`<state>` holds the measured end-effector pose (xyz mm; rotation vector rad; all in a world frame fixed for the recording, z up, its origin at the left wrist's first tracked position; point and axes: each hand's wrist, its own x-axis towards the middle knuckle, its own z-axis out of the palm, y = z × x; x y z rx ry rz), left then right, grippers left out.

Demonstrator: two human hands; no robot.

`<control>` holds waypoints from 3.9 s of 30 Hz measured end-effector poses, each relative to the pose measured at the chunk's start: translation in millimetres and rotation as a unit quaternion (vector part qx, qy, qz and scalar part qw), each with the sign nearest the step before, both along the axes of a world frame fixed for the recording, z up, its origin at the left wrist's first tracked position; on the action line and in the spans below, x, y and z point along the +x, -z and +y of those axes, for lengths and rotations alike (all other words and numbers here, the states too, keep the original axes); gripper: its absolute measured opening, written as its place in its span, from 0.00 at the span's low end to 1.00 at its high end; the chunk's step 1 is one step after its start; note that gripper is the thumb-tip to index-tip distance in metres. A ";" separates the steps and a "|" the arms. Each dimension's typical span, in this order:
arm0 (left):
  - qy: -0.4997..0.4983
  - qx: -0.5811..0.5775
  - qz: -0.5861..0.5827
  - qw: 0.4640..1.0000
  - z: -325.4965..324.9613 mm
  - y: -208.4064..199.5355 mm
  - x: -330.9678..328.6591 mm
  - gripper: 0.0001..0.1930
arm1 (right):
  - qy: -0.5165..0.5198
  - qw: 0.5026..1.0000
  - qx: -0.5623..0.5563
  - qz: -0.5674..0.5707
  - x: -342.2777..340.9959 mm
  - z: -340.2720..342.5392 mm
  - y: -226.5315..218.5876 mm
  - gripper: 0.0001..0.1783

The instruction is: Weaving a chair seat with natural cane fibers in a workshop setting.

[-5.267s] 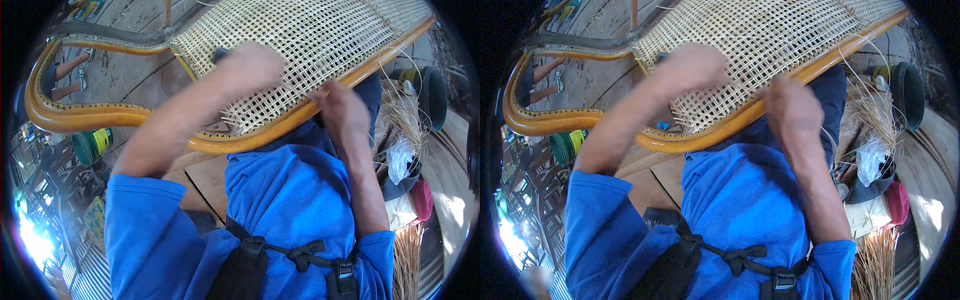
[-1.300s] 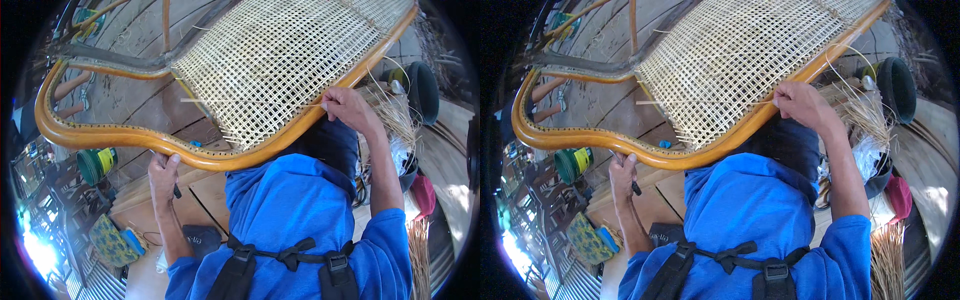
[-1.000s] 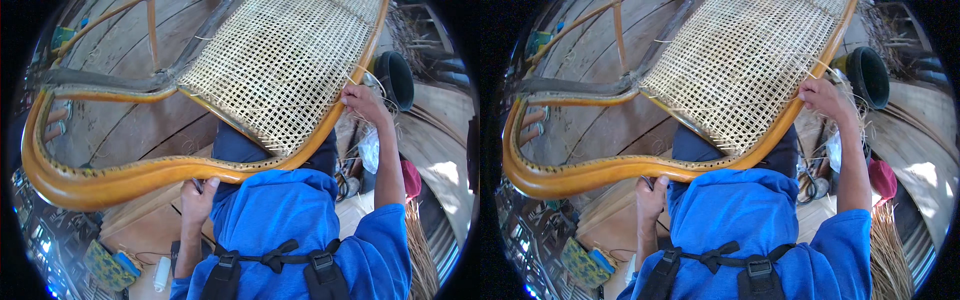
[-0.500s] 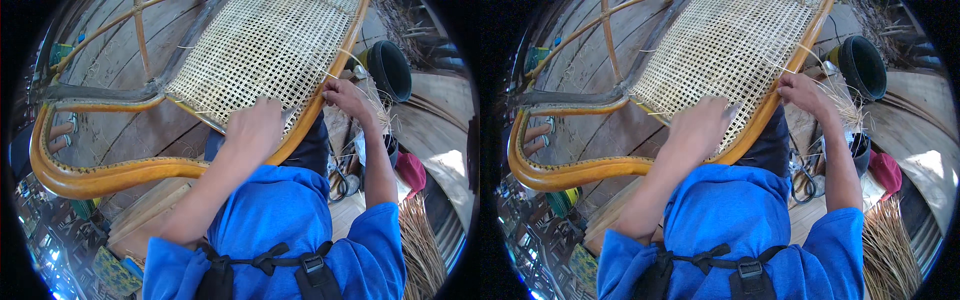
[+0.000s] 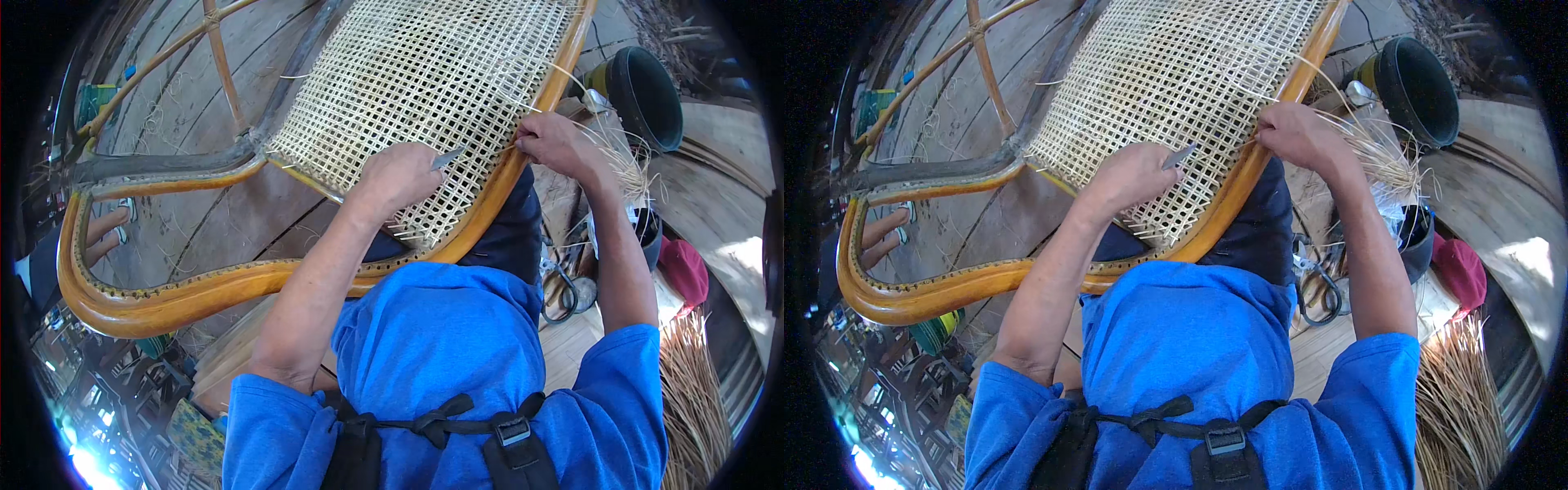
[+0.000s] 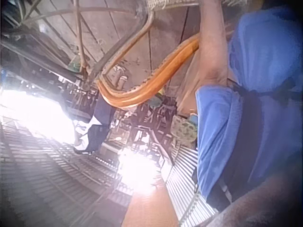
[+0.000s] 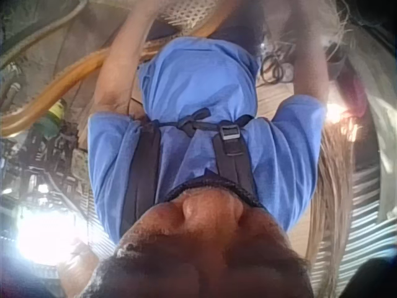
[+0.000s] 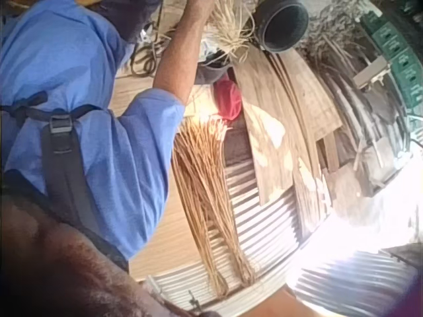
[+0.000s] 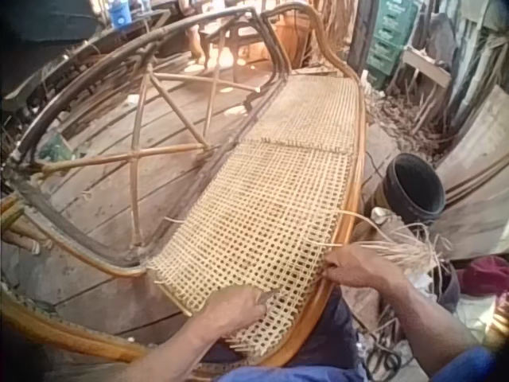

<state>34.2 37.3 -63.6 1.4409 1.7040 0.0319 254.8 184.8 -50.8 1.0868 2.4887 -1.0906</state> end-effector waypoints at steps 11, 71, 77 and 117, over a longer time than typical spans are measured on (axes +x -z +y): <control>-0.003 -0.002 0.025 1.000 -27.2 -96.9 -47.1 0.15 | 0.182 0.956 -0.050 0.223 -36.9 -22.4 -46.7 0.16; 0.226 0.090 0.122 0.962 42.5 -34.4 2.8 0.10 | 0.175 0.977 0.093 -0.073 -41.3 -99.2 -12.6 0.13; 0.217 0.096 0.131 0.962 35.1 -23.7 2.6 0.10 | 0.157 0.976 0.110 -0.105 -39.0 -96.7 -5.9 0.12; 0.184 0.065 0.104 0.975 39.6 -22.3 -6.0 0.11 | 0.071 0.980 0.183 -0.038 -69.3 -112.1 12.4 0.08</control>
